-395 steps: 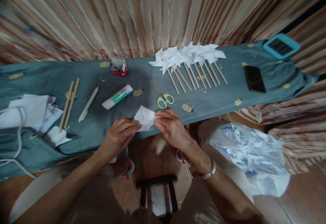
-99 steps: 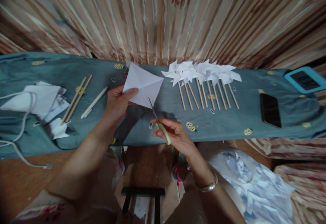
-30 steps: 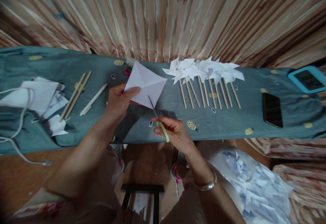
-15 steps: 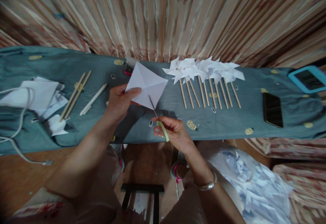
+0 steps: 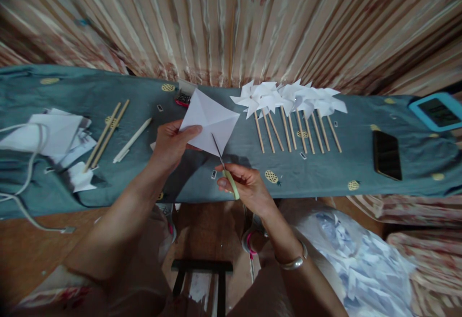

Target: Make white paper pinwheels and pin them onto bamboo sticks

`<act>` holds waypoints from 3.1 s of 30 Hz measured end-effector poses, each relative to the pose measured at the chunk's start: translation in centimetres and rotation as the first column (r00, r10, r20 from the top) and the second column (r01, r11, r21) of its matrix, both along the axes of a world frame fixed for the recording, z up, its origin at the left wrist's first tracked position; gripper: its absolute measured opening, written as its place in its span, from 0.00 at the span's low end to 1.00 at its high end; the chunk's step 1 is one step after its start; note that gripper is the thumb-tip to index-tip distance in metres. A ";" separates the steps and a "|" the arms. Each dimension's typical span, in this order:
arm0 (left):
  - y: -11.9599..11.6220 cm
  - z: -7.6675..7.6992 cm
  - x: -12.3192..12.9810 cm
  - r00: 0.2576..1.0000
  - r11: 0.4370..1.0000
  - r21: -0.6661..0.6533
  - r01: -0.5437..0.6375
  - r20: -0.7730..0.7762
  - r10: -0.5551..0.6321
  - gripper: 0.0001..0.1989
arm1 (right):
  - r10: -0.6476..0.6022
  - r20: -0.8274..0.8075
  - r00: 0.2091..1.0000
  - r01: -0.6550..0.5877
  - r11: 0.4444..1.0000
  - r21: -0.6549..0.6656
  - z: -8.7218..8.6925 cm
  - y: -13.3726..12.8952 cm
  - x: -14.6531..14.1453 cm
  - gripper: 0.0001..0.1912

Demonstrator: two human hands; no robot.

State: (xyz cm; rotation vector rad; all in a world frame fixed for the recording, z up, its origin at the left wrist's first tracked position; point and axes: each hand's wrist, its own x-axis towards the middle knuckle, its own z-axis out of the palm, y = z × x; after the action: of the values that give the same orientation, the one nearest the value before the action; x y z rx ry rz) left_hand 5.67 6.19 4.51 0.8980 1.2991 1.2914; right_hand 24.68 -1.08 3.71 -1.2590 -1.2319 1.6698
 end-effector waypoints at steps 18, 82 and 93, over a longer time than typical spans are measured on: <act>-0.1 0.0 0.1 1.000 1.000 0.001 0.011 0.013 -0.011 0.05 | 0.012 0.016 1.000 -0.012 1.000 0.017 -0.2 0.1 0.0 0.20; 0.4 -0.8 -0.8 1.000 0.999 0.040 0.026 0.013 -0.026 0.10 | -0.237 0.037 0.971 0.230 0.964 0.137 -0.3 1.5 3.6 0.25; -1.0 -1.7 1.2 0.890 0.921 -0.103 0.375 -0.238 -0.389 0.09 | -0.391 0.064 0.918 0.340 0.861 0.380 0.0 3.2 4.5 0.21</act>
State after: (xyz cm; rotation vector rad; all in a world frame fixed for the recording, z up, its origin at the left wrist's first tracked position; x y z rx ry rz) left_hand 6.85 5.20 2.81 1.2422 1.2638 0.8464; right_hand 29.19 2.16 3.68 -1.2935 -1.2203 1.0395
